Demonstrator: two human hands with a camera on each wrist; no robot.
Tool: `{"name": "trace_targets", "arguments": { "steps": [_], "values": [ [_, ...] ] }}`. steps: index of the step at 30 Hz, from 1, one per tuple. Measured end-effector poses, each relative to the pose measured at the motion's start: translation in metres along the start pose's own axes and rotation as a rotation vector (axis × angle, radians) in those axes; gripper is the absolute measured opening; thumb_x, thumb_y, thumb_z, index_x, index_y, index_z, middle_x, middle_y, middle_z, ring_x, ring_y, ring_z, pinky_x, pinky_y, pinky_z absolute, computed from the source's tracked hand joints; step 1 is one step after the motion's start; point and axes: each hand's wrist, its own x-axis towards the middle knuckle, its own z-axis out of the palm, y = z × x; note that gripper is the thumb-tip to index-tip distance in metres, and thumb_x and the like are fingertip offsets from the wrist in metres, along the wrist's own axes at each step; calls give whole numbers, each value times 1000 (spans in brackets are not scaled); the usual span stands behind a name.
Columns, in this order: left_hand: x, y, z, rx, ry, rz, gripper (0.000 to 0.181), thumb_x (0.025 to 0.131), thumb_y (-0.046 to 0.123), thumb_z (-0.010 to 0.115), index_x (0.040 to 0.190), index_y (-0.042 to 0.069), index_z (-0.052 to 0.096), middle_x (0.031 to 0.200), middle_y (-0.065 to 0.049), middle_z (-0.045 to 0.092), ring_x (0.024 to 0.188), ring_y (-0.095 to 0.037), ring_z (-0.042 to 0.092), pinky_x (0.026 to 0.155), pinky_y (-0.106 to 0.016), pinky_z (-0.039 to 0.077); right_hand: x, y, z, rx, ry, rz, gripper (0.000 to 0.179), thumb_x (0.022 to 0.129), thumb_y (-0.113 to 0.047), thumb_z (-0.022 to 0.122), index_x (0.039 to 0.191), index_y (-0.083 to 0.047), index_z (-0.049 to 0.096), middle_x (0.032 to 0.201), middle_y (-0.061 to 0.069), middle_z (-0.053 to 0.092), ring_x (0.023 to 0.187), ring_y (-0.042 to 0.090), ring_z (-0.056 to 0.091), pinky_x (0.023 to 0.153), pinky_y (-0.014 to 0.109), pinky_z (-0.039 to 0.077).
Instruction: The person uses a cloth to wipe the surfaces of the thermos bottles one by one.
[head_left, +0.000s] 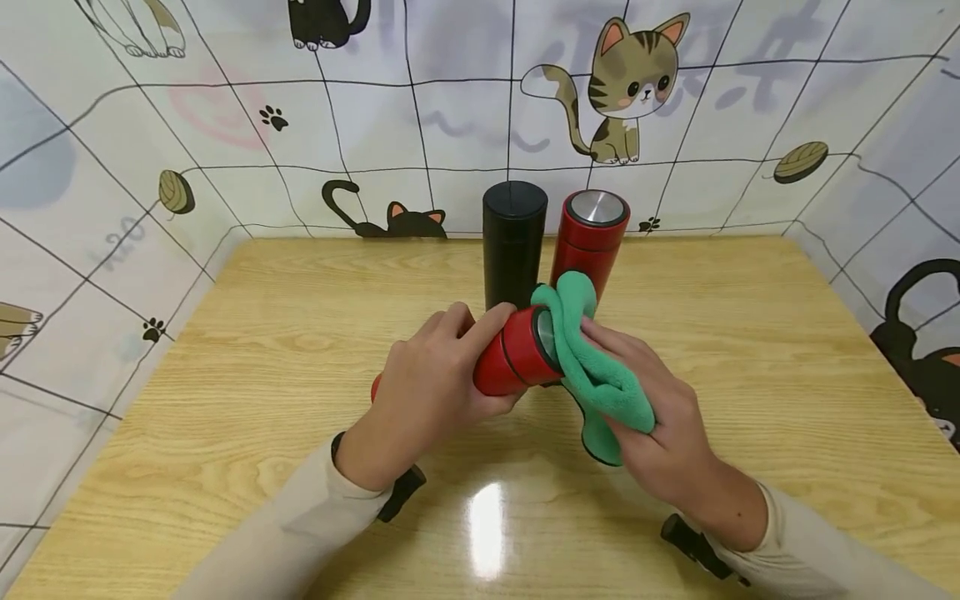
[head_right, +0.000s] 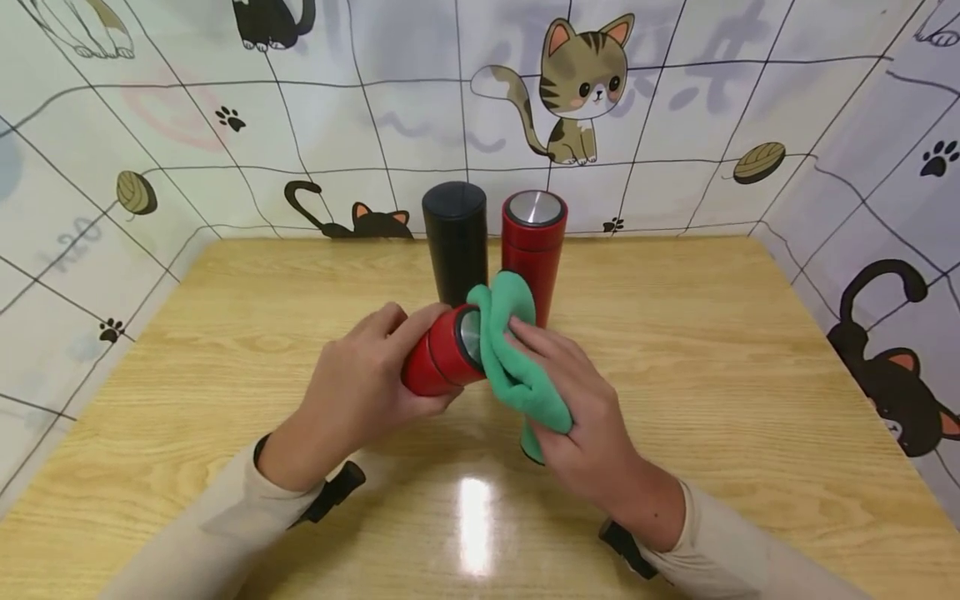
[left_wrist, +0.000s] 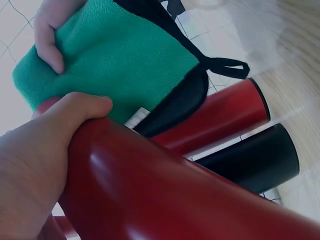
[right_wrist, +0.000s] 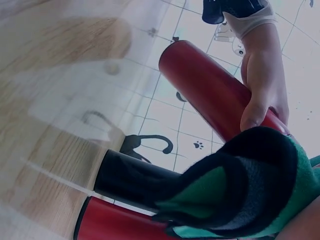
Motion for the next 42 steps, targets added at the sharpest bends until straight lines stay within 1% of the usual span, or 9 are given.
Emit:
{"name": "trace_targets", "arguments": {
  "steps": [4, 10, 13, 16, 20, 24, 32, 38, 42],
  "values": [
    [-3, 2, 3, 12, -8, 41, 65, 70, 46, 81, 126, 23, 57, 84, -3, 56, 69, -15, 55, 50, -33, 57, -3, 2, 1, 18, 6, -39, 43, 100, -17, 57, 131, 13, 57, 144, 17, 56, 137, 26, 50, 114, 28, 43],
    [-6, 7, 3, -14, -2, 58, 65, 70, 47, 80, 127, 24, 57, 86, -1, 56, 71, -14, 57, 48, -32, 55, -6, -1, 1, 14, 18, 59, 45, 94, 3, 59, 139, 7, 53, 142, 9, 60, 133, 18, 56, 110, 24, 45],
    [-5, 5, 1, -52, 9, 21, 67, 69, 44, 82, 128, 23, 57, 86, -1, 56, 70, -13, 56, 51, -32, 56, -8, -4, -1, 27, 10, 145, 49, 90, 15, 56, 138, 5, 55, 140, -1, 61, 130, 11, 57, 106, 21, 47],
    [-5, 5, 0, -98, 22, 1, 68, 68, 44, 83, 127, 21, 58, 85, 0, 56, 68, -11, 55, 54, -31, 57, -10, -6, -3, 158, 3, 312, 47, 92, 15, 53, 137, 1, 58, 134, -8, 64, 121, 5, 62, 99, 17, 51],
    [-3, 8, 0, -157, 34, -2, 69, 69, 47, 83, 128, 21, 57, 86, 1, 57, 66, -11, 57, 57, -29, 58, -10, -7, -6, 401, 3, 517, 43, 98, 9, 48, 136, -7, 58, 125, -3, 67, 110, 8, 67, 90, 21, 57],
    [-3, 12, -2, -239, 52, 10, 76, 68, 49, 85, 131, 18, 55, 93, 0, 65, 74, -12, 65, 63, -29, 60, -12, -4, -8, 477, -69, 576, 44, 100, 6, 46, 137, -15, 58, 125, -4, 67, 109, 8, 67, 88, 23, 58],
    [-1, 13, -8, -593, 123, 63, 89, 62, 36, 94, 133, 5, 51, 121, -6, 68, 109, -16, 67, 94, -28, 57, -10, -1, -5, 449, -180, 595, 38, 102, 0, 46, 135, -16, 58, 124, -7, 66, 108, 8, 67, 89, 23, 57],
    [-5, 6, -11, -955, 266, 58, 86, 69, 38, 89, 128, -8, 47, 115, -19, 67, 106, -25, 66, 94, -35, 57, -4, 2, -2, 388, -196, 806, 38, 104, -15, 50, 140, -2, 52, 124, -8, 65, 107, 8, 66, 87, 26, 58],
    [-3, -1, -7, -1217, 377, 180, 74, 79, 36, 81, 129, -6, 46, 112, -13, 67, 104, -20, 67, 91, -35, 58, 0, 3, -3, 425, -222, 926, 45, 105, -26, 48, 143, -1, 46, 123, 2, 64, 104, 12, 68, 85, 31, 59]
  ]
}}
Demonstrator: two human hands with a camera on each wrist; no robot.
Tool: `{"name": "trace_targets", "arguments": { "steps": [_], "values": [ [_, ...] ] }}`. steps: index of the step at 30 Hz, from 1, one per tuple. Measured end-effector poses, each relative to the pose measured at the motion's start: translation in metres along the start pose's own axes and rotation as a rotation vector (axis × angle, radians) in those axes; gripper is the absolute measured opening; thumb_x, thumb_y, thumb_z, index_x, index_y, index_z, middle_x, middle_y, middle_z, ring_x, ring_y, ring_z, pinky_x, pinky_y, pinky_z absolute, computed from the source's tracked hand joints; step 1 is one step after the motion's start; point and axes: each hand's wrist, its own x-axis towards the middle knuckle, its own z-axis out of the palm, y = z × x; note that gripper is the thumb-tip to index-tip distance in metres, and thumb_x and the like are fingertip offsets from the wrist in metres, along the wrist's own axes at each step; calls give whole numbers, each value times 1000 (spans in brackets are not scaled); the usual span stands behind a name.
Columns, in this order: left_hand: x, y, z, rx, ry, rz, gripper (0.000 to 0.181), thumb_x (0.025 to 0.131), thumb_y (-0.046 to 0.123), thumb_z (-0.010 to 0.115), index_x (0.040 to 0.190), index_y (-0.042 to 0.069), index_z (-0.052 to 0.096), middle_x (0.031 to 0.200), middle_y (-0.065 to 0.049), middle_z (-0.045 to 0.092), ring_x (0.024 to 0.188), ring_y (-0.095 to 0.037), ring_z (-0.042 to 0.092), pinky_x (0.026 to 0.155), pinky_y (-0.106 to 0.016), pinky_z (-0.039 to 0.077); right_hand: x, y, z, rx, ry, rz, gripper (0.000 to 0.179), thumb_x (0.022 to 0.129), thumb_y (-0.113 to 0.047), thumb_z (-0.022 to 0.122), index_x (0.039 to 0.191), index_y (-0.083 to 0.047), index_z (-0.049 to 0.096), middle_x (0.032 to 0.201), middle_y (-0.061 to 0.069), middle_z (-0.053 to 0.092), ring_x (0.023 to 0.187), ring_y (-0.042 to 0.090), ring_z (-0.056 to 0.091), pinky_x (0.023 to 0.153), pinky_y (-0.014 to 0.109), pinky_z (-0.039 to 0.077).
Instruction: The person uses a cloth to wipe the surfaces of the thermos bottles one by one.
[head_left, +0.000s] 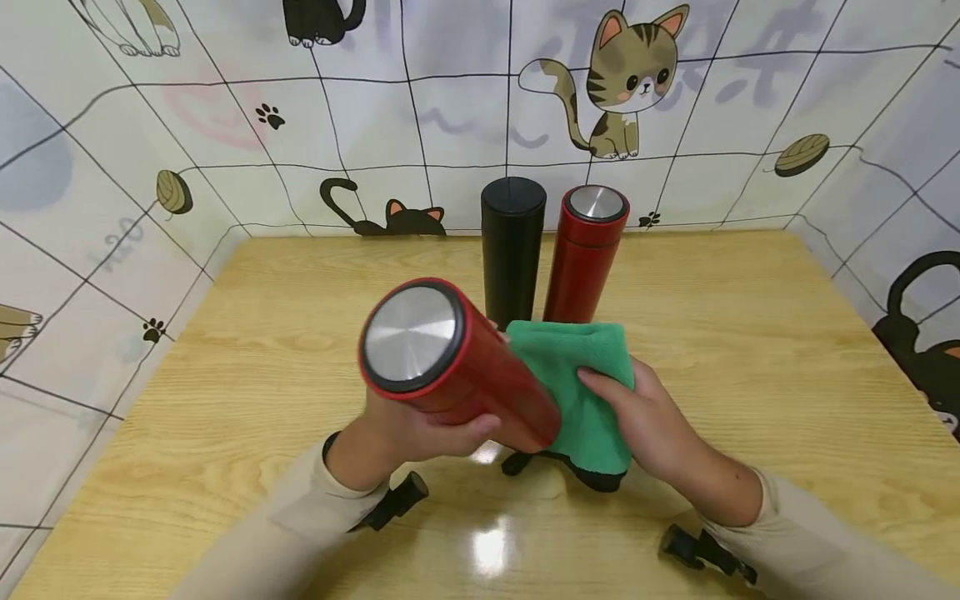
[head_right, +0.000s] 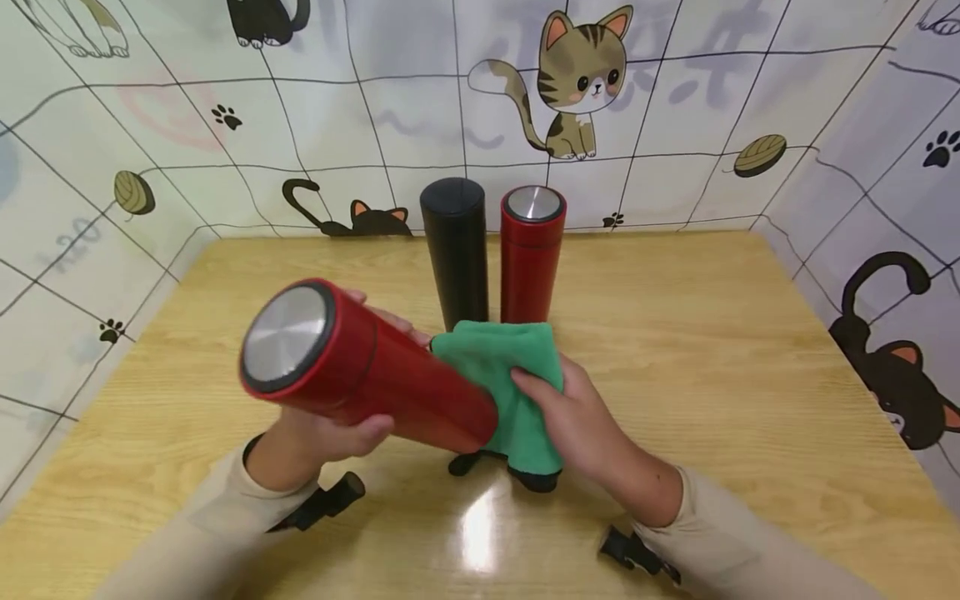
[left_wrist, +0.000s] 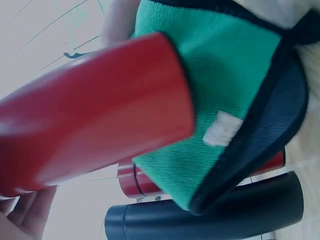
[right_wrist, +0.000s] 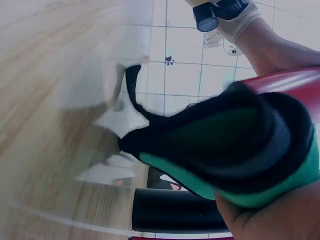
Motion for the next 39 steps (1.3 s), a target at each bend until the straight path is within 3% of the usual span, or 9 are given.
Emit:
{"name": "trace_targets", "arguments": {
  "steps": [3, 5, 12, 17, 22, 28, 31, 33, 39],
  "values": [
    [2, -5, -5, -164, -12, 105, 73, 83, 28, 76, 138, 0, 38, 120, -5, 66, 110, -19, 67, 94, -35, 58, 2, -2, -1, 73, -62, 58, 50, 107, -32, 45, 144, 1, 41, 119, 4, 65, 101, 16, 71, 84, 36, 60],
    [2, -5, -7, -210, -11, 158, 77, 83, 25, 75, 143, 2, 33, 125, -6, 64, 113, -21, 66, 96, -37, 57, 3, -2, -1, 128, -120, 92, 51, 107, -35, 43, 144, 1, 39, 115, 2, 68, 99, 18, 72, 84, 39, 61],
    [5, -3, -11, -147, 38, 237, 79, 80, 25, 78, 138, -5, 34, 123, -11, 66, 110, -26, 68, 94, -41, 58, 3, -1, -2, 222, -239, 133, 49, 108, -39, 39, 143, -5, 41, 114, 1, 71, 100, 21, 73, 86, 41, 61],
    [1, -2, -12, -110, 34, 208, 79, 78, 25, 80, 136, -7, 35, 124, -10, 67, 112, -25, 68, 96, -40, 57, 2, 0, 0, 236, -224, 105, 47, 108, -37, 39, 141, -5, 43, 112, 1, 71, 98, 20, 73, 84, 39, 61],
    [-3, -2, -10, -161, 16, 174, 79, 79, 23, 80, 137, -5, 35, 127, -9, 66, 115, -25, 67, 98, -41, 56, 0, 0, 0, 212, -158, 110, 43, 108, -37, 40, 136, -4, 46, 104, -1, 73, 92, 18, 75, 80, 38, 62],
    [-4, 14, -12, -130, 89, 102, 82, 73, 13, 85, 136, -6, 36, 122, -17, 68, 112, -32, 67, 96, -43, 57, 1, -2, 1, 125, -158, 101, 52, 108, -39, 39, 140, 1, 41, 107, 0, 72, 95, 19, 74, 82, 39, 62],
    [-7, 16, -13, -80, 119, 61, 82, 71, 13, 86, 134, -8, 38, 120, -15, 69, 111, -31, 68, 95, -41, 58, 1, -2, 1, 103, -139, 67, 50, 108, -37, 39, 138, 4, 42, 105, -1, 72, 93, 17, 74, 80, 37, 62],
    [-7, 10, -13, -37, 117, 65, 82, 72, 18, 86, 132, -10, 38, 120, -13, 69, 110, -29, 69, 95, -41, 58, 1, -1, 1, 84, -112, 44, 50, 109, -36, 39, 138, 5, 43, 103, -2, 72, 91, 16, 74, 78, 36, 62],
    [-9, 9, -8, -58, 81, 44, 84, 73, 18, 86, 137, -6, 37, 122, -13, 67, 112, -28, 66, 96, -41, 57, 3, 3, 2, 22, -101, 44, 51, 108, -38, 38, 138, 2, 44, 102, -1, 72, 91, 18, 74, 78, 38, 62]
  ]
}}
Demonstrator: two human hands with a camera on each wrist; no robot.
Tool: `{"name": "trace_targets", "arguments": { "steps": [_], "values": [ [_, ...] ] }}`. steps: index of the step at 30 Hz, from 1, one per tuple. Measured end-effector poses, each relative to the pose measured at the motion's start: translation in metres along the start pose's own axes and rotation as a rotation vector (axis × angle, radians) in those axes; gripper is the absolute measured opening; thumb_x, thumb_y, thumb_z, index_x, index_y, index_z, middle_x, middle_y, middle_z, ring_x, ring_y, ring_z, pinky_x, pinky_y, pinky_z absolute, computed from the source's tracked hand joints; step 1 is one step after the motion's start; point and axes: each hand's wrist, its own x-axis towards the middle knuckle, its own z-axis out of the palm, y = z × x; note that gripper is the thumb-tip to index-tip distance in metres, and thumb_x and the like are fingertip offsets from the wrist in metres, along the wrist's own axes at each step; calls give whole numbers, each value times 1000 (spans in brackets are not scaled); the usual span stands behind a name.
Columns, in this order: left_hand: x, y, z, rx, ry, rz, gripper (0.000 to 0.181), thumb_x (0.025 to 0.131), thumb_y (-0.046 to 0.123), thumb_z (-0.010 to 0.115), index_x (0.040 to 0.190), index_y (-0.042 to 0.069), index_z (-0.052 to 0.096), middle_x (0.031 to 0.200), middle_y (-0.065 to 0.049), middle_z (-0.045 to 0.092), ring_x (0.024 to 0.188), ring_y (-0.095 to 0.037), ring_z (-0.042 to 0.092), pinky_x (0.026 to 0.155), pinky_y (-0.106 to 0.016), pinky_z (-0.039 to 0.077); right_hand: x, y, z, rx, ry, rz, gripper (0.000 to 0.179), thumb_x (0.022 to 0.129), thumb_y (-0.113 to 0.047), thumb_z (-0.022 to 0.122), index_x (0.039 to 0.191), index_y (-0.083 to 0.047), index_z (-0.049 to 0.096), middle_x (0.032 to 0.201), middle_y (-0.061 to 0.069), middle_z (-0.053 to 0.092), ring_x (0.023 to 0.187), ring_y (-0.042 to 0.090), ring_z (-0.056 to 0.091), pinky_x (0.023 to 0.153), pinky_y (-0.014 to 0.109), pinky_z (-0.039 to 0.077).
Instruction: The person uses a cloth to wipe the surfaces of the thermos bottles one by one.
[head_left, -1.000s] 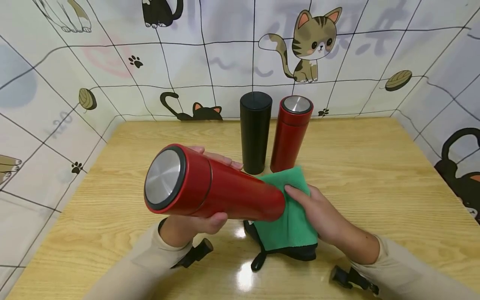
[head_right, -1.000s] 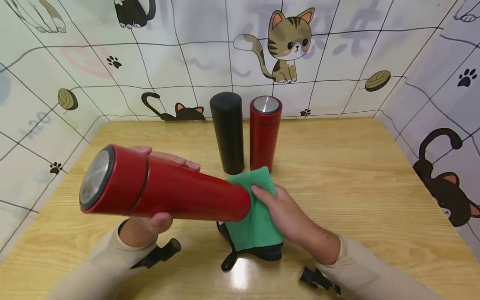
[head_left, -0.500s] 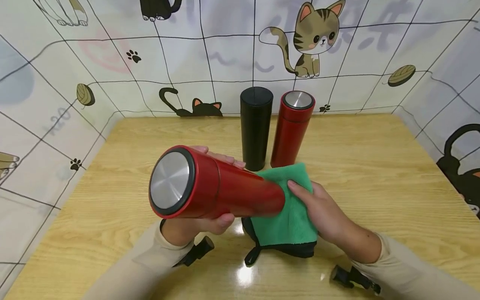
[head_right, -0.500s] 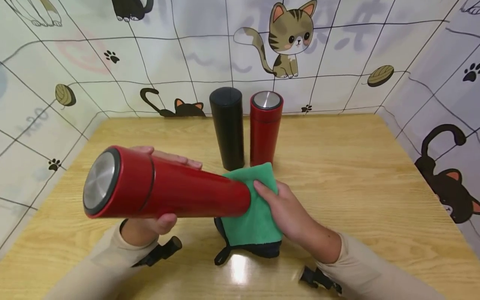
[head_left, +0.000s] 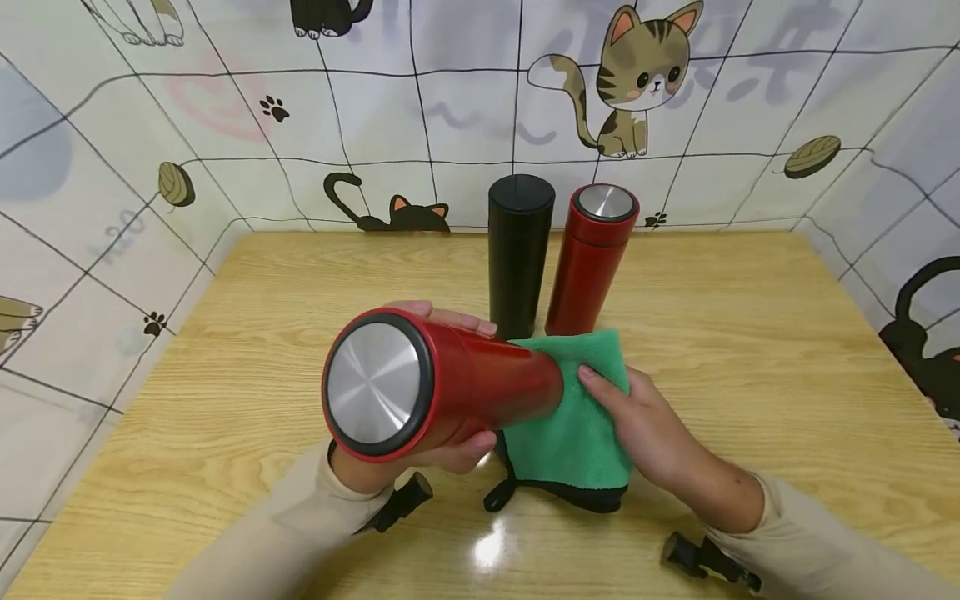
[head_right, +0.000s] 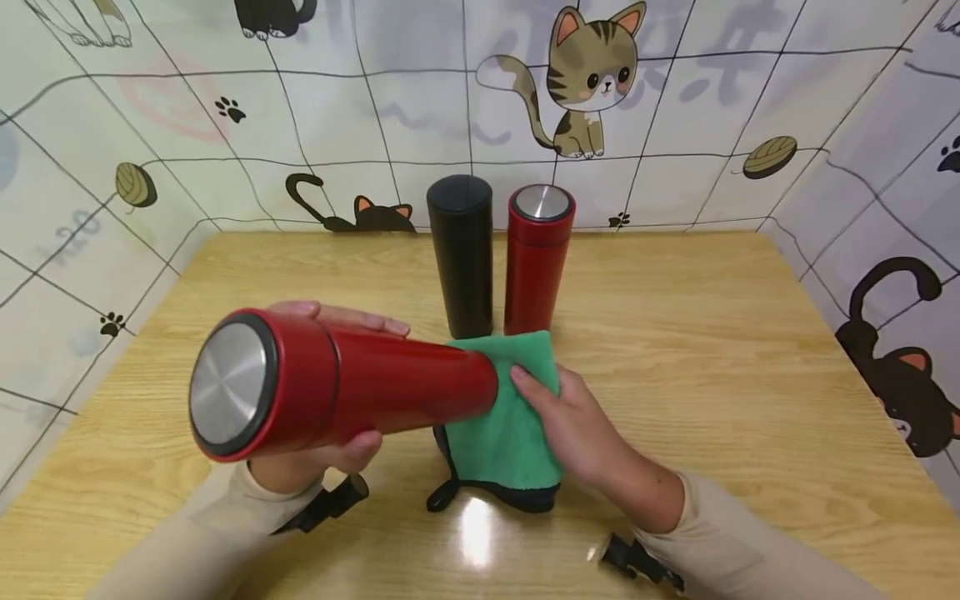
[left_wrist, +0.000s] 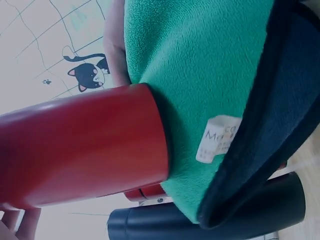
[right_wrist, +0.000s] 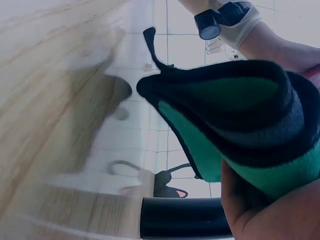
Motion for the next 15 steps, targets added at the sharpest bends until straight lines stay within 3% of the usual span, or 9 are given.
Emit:
{"name": "trace_targets", "arguments": {
  "steps": [2, 7, 11, 15],
  "values": [
    [2, 0, 3, -9, 9, -11, 83, 76, 21, 84, 140, -1, 36, 122, -10, 66, 112, -25, 66, 96, -39, 57, -1, 0, -1, 1, -21, 6, 50, 108, -38, 38, 136, 3, 45, 102, -1, 72, 90, 18, 74, 78, 38, 62],
    [14, -3, -5, 148, 125, 22, 73, 82, 37, 80, 131, -3, 44, 113, -3, 68, 102, -18, 69, 88, -31, 60, -2, -2, -4, -12, -49, -7, 49, 108, -34, 40, 135, 6, 45, 106, 5, 70, 92, 19, 73, 81, 35, 61],
    [30, -8, -27, 351, 204, -76, 77, 77, 47, 82, 126, -3, 50, 112, -3, 67, 100, -20, 67, 86, -29, 59, -5, -6, -7, -16, -39, -27, 50, 108, -34, 40, 137, 6, 45, 112, 11, 69, 94, 20, 73, 82, 36, 61],
    [41, -26, -54, 494, 214, -225, 73, 78, 27, 83, 136, 6, 46, 122, -2, 62, 109, -23, 63, 89, -29, 58, -7, -10, -9, -6, 29, -35, 50, 108, -35, 41, 135, 6, 47, 107, 10, 70, 90, 20, 73, 79, 37, 62]
  ]
}}
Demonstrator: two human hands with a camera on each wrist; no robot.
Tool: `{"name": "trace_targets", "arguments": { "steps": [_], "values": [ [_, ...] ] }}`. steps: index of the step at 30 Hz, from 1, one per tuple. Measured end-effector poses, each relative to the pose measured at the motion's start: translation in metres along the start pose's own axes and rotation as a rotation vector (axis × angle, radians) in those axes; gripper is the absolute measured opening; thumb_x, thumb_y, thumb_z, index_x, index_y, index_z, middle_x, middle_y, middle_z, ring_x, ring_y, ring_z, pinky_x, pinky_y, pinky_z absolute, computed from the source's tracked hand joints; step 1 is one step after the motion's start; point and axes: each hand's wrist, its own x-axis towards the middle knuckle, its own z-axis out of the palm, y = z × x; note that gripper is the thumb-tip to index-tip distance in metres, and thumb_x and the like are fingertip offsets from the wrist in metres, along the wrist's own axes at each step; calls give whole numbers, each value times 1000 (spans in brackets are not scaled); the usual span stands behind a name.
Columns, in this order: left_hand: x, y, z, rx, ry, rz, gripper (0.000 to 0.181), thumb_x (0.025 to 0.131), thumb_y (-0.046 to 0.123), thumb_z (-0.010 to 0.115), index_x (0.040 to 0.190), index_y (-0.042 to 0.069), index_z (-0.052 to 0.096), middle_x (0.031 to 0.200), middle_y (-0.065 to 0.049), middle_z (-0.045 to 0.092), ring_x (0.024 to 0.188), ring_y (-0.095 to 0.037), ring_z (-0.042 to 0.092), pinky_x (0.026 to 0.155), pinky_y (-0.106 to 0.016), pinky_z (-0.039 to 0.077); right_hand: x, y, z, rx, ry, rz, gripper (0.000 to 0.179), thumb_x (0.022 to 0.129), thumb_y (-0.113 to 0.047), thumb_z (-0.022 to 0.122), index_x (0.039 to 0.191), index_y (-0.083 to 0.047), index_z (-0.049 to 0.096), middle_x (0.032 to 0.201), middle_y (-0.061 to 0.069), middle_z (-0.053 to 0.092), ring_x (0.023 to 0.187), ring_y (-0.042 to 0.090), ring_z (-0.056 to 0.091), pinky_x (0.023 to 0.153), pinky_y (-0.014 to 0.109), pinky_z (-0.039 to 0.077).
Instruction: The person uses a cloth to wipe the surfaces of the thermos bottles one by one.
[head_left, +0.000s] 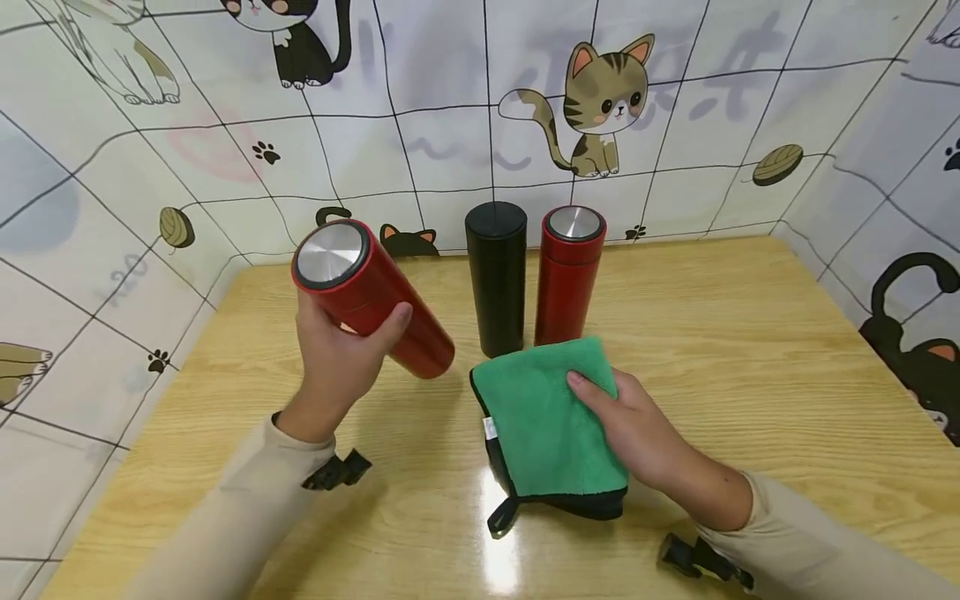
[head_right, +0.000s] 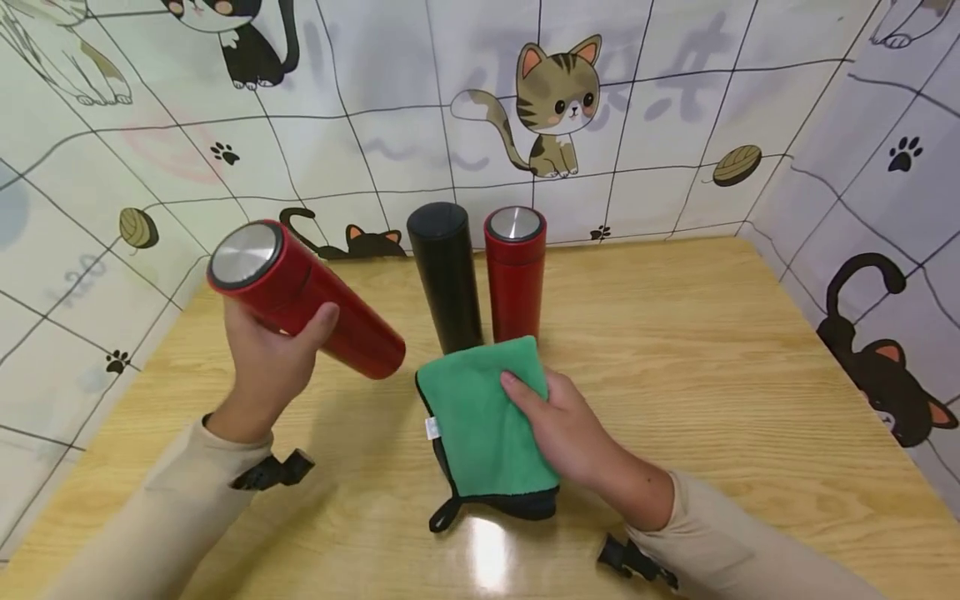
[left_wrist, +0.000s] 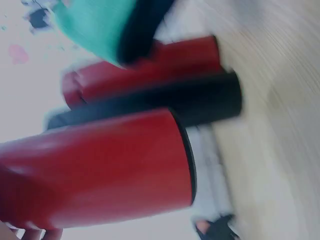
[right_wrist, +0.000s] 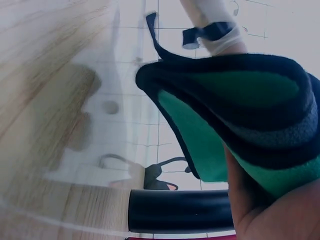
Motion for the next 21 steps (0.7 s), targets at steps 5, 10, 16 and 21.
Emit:
{"name": "trace_targets", "arguments": {
  "steps": [5, 10, 16, 21],
  "values": [
    [9, -38, -16, 190, -20, -181, 78, 78, 12, 83, 144, 18, 41, 132, 1, 58, 116, -17, 60, 89, -32, 58, 1, 0, 1, 3, 84, 4, 50, 107, -39, 42, 132, 4, 49, 102, 4, 70, 88, 18, 73, 77, 37, 62],
    [14, -59, -23, 272, -19, -291, 79, 80, 17, 83, 145, 17, 38, 135, 0, 56, 119, -13, 57, 95, -40, 56, 2, 3, 1, -1, 52, -17, 48, 108, -36, 42, 133, 5, 49, 105, 4, 70, 90, 18, 74, 78, 37, 62],
    [20, -62, -19, 239, -6, -352, 73, 84, 18, 78, 143, 12, 36, 134, -8, 55, 122, -17, 55, 102, -42, 52, 3, 4, 2, -6, 37, -45, 47, 108, -34, 42, 134, 5, 49, 108, 11, 69, 90, 19, 74, 78, 37, 62],
    [20, -68, -18, 269, -47, -368, 74, 85, 20, 78, 144, 13, 34, 137, -5, 53, 125, -18, 54, 104, -44, 52, 2, 0, 0, -27, 63, -40, 47, 108, -32, 42, 132, 7, 50, 108, 13, 69, 91, 17, 73, 79, 34, 62]
  ]
}}
